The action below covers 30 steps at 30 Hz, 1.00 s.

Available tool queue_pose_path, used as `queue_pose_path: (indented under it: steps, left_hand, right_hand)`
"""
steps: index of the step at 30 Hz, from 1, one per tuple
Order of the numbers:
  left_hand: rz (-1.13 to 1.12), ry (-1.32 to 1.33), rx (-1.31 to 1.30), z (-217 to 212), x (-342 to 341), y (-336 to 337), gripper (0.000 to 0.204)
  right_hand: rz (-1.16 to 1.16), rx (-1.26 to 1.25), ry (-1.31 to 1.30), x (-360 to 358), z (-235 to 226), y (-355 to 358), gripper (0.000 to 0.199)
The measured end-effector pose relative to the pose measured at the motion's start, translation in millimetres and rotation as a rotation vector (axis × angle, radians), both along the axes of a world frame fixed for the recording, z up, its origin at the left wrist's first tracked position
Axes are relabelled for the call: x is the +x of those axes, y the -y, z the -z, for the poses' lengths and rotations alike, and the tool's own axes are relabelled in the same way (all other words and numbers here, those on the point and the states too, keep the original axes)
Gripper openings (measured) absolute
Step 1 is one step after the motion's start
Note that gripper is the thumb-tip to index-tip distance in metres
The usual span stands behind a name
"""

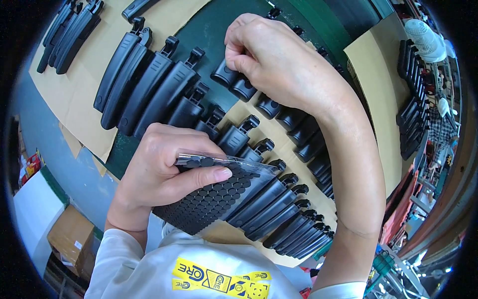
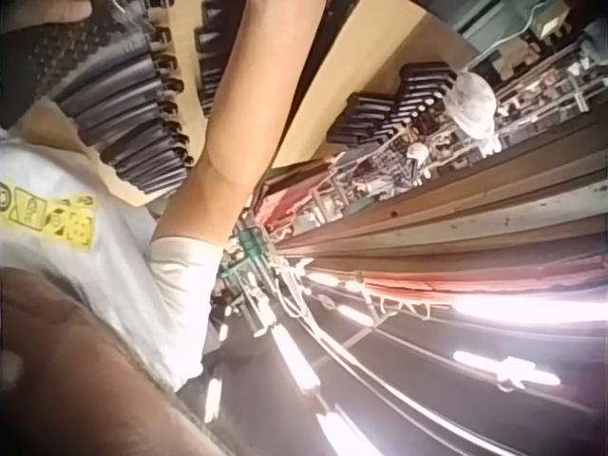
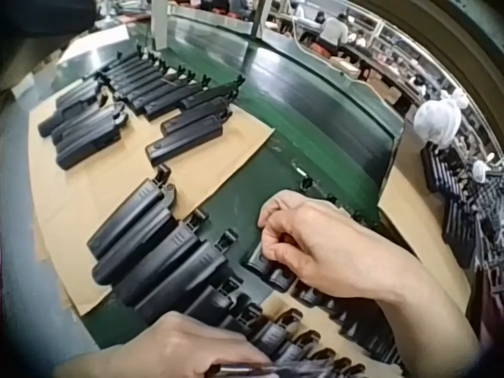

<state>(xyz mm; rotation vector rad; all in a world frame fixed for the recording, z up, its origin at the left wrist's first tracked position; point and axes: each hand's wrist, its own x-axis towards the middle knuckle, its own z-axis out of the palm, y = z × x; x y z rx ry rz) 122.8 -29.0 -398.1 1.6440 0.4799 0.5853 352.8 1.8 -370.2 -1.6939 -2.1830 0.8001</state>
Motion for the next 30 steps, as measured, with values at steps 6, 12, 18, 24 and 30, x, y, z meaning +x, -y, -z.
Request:
queue_pose_path:
  steps: [6, 12, 18, 24, 30]
  left_hand:
    - [-0.013, -0.009, 0.001, 0, 0, 0, 0.011]
    - [-0.008, -0.008, 0.011, 1, 0, -1, 0.010]
    - [-0.010, -0.003, 0.008, 0, 1, 1, 0.009]
    - [-0.026, -0.023, 0.014, -1, 1, 1, 0.012]
    - [-0.029, -0.031, 0.001, 0, 0, 1, 0.012]
  right_hand:
    - [0.014, -0.002, -0.004, -2, -1, 0, 0.020]
    - [0.021, 0.003, -0.030, -3, -1, 0, 0.018]
    - [0.105, -0.043, 0.031, -11, -7, 3, 0.015]
    - [0.132, 0.047, 0.044, -17, -9, 12, 0.012]
    - [0.207, 0.247, -0.105, -6, 5, 29, 0.005]
